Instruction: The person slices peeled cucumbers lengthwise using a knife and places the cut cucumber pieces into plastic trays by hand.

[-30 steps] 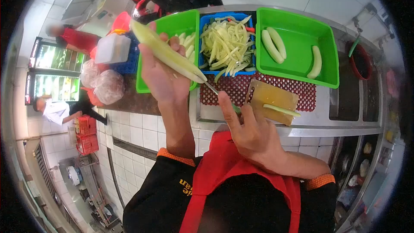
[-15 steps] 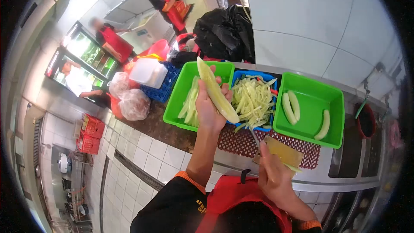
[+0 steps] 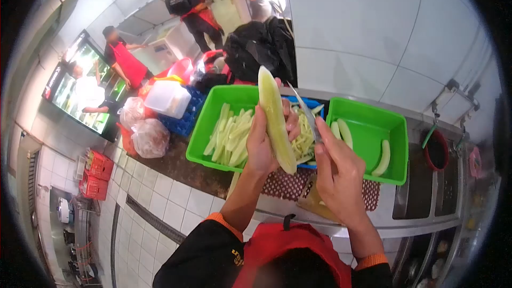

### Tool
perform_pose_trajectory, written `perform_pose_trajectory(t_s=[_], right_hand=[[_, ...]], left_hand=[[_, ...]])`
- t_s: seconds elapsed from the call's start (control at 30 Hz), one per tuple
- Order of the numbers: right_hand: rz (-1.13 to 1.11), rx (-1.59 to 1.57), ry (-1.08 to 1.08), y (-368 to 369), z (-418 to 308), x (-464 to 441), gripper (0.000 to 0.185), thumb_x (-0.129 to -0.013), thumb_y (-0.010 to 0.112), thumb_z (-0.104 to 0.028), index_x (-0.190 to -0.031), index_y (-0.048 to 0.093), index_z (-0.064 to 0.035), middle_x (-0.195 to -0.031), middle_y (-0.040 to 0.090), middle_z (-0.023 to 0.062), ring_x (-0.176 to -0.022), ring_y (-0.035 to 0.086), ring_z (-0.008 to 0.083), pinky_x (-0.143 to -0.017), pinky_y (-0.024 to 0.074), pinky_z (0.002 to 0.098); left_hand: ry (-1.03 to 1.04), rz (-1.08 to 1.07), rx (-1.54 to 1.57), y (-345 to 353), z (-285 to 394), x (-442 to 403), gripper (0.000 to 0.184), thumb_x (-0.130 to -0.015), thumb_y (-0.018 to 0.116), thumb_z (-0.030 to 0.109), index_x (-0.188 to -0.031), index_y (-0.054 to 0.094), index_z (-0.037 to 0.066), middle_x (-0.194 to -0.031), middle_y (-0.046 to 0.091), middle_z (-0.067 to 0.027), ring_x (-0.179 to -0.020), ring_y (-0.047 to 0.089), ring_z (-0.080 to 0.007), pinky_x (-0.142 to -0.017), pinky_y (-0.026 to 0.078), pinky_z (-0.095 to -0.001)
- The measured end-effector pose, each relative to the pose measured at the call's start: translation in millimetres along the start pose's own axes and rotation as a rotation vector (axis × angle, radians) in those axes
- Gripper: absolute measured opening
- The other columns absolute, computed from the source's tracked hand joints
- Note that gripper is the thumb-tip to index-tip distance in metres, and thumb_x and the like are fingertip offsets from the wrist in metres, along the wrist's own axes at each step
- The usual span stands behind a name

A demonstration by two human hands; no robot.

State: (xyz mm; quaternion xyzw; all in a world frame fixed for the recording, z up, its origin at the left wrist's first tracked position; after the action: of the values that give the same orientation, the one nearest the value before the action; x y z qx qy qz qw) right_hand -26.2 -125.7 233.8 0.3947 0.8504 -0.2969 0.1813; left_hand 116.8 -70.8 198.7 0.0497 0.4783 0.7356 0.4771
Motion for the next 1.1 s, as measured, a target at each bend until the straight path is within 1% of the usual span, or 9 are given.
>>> perform_pose_trajectory(t_s=[0.1,0.17,0.63,0.7,0.8,0.83,0.9,0.97,1.1], right_hand=[[0.008,0.040,-0.074,0.3,-7.8,-5.3,0.042,-0.085,0.057,0.002,-0.126,0.057,-0.0066,-0.070,0.054,0.0151,-0.059,0.056,0.0285,-0.056,0.0457,0.0378],[-0.068,0.113,-0.055,2.4,-11.3,-7.1,0.035,-0.090,0.054,0.000,-0.125,0.057,-0.0003,-0.073,0.056,0.0128,-0.060,0.050,0.0151,-0.056,0.0428,0.0283],[-0.083,0.159,-0.088,13.0,-20.8,-6.0,0.045,-0.087,0.056,0.003,-0.130,0.054,-0.0087,-0.066,0.049,0.0118,-0.054,0.049,0.0219,-0.051,0.0409,0.0338],[-0.096,0.180,-0.073,13.7,-21.4,-3.5,0.047,-0.086,0.056,0.003,-0.131,0.054,-0.0095,-0.067,0.050,0.0119,-0.054,0.050,0.0233,-0.051,0.0415,0.0350],[-0.114,0.224,-0.077,12.5,-22.3,-0.6,0.050,-0.084,0.057,0.004,-0.131,0.054,-0.0111,-0.067,0.051,0.0115,-0.055,0.052,0.0265,-0.051,0.0423,0.0375],[-0.140,0.240,-0.065,12.5,-22.5,0.8,0.050,-0.083,0.057,0.003,-0.131,0.054,-0.0122,-0.067,0.051,0.0113,-0.054,0.052,0.0274,-0.050,0.0422,0.0385],[-0.172,0.256,-0.044,13.5,-20.9,6.0,0.051,-0.083,0.057,0.003,-0.131,0.054,-0.0133,-0.066,0.051,0.0111,-0.053,0.053,0.0282,-0.050,0.0421,0.0395],[-0.226,0.303,-0.044,16.9,-18.7,12.0,0.052,-0.082,0.057,0.001,-0.132,0.054,-0.0155,-0.066,0.051,0.0107,-0.051,0.052,0.0287,-0.048,0.0422,0.0403],[-0.275,0.297,-0.018,17.9,-15.9,21.8,0.053,-0.083,0.058,0.000,-0.132,0.053,-0.0168,-0.066,0.051,0.0102,-0.051,0.052,0.0288,-0.048,0.0424,0.0400]], left_hand=[[0.019,-0.025,0.008,7.2,1.1,0.9,0.057,-0.100,0.031,0.045,-0.146,0.022,0.012,-0.095,0.042,-0.0034,-0.077,0.041,-0.0127,-0.063,0.038,-0.0247],[0.040,-0.032,0.000,8.2,3.0,2.9,0.057,-0.100,0.031,0.045,-0.146,0.022,0.012,-0.094,0.042,-0.0033,-0.076,0.041,-0.0124,-0.063,0.038,-0.0247],[0.097,0.174,-0.277,4.5,6.7,12.9,0.054,-0.102,0.027,0.043,-0.147,0.020,0.013,-0.096,0.044,-0.0020,-0.076,0.043,-0.0108,-0.068,0.040,-0.0250],[0.089,0.080,-0.221,-0.8,7.0,13.8,0.055,-0.101,0.029,0.044,-0.147,0.022,0.015,-0.114,0.050,-0.0061,-0.095,0.050,-0.0145,-0.086,0.044,-0.0305],[0.102,0.095,-0.240,-4.9,9.2,13.1,0.055,-0.101,0.028,0.043,-0.147,0.022,0.013,-0.111,0.049,-0.0063,-0.096,0.050,-0.0165,-0.086,0.044,-0.0320],[0.094,0.102,-0.237,-5.8,9.2,10.7,0.055,-0.101,0.028,0.043,-0.147,0.022,0.013,-0.111,0.049,-0.0063,-0.096,0.050,-0.0165,-0.086,0.044,-0.0320],[0.143,0.134,-0.283,-4.2,13.0,6.2,0.057,-0.101,0.030,0.043,-0.147,0.022,0.009,-0.097,0.045,-0.0030,-0.078,0.042,-0.0106,-0.068,0.039,-0.0236],[0.130,0.237,-0.218,-5.0,14.7,5.1,0.056,-0.101,0.031,0.042,-0.146,0.023,0.009,-0.097,0.044,-0.0037,-0.077,0.041,-0.0111,-0.066,0.038,-0.0235],[0.132,0.152,-0.207,-3.2,25.1,2.0,0.055,-0.101,0.032,0.041,-0.144,0.026,0.008,-0.095,0.043,-0.0034,-0.075,0.040,-0.0120,-0.065,0.037,-0.0242]])
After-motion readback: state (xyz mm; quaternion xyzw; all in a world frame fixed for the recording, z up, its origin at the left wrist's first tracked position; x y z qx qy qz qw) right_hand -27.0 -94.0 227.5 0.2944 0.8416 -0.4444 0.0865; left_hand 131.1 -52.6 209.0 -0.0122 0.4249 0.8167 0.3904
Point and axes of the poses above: each hand's wrist, its own x-axis away from the middle knuckle, its own y-axis out of the palm, z = x × y, the point moved 5 cm from there along -x, towards the middle knuckle
